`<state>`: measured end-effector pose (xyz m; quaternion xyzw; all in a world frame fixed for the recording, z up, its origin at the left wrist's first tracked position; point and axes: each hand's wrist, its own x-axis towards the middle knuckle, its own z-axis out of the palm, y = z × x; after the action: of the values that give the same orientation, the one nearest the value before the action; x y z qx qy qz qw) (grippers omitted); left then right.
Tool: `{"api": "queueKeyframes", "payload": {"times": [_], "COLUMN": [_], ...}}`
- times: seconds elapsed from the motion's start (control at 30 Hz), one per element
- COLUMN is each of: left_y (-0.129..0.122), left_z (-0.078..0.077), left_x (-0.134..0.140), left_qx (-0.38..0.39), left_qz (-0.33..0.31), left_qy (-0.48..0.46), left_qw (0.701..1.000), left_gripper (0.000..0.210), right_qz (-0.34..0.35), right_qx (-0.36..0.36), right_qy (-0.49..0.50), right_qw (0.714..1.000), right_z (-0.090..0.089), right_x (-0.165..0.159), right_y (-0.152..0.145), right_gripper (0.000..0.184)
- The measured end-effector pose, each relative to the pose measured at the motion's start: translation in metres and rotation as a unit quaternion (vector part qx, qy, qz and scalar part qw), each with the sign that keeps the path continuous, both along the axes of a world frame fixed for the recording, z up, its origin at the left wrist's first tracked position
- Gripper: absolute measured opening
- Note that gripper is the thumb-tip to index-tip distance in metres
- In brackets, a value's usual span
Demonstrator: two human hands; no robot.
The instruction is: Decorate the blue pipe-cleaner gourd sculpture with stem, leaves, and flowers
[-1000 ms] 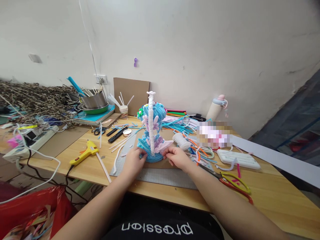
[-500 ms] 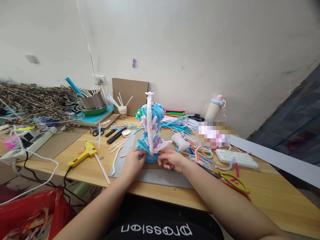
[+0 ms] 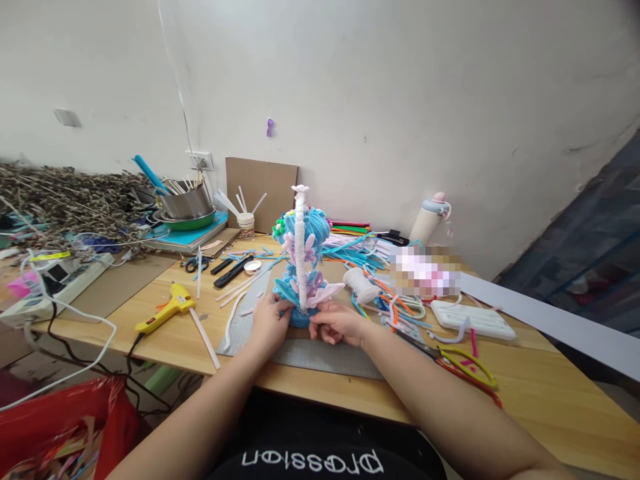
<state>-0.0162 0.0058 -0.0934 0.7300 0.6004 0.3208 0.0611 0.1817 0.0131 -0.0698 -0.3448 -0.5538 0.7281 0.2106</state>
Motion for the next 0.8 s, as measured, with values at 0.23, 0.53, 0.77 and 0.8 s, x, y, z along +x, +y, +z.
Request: {"api": "queueKeyframes", "payload": {"times": [0.23, 0.53, 0.77, 0.8], "left_y": [0.0, -0.002, -0.002, -0.002], "left_z": [0.0, 0.0, 0.005, 0.006], "left_x": [-0.001, 0.0, 0.002, 0.002], "left_qx": [-0.003, 0.009, 0.003, 0.003], "left_qz": [0.005, 0.022, 0.017, 0.021], "left_qy": [-0.034, -0.069, -0.063, -0.063], "left_qw": [0.999, 0.997, 0.998, 0.998], "left_gripper": [0.018, 0.014, 0.01, 0.01], "right_qz": [-0.071, -0.147, -0.186, -0.187], "right_qx": [0.121, 0.205, 0.233, 0.234], "right_qy": [-0.132, -0.228, -0.261, -0.262], "right_qw": [0.981, 0.941, 0.918, 0.918], "right_z": [0.0, -0.007, -0.009, -0.01], "right_x": [-0.011, -0.015, -0.013, -0.013], "right_y": [-0.002, 0.001, 0.004, 0.004], "right_gripper": [0.009, 0.036, 0.035, 0.036]}}
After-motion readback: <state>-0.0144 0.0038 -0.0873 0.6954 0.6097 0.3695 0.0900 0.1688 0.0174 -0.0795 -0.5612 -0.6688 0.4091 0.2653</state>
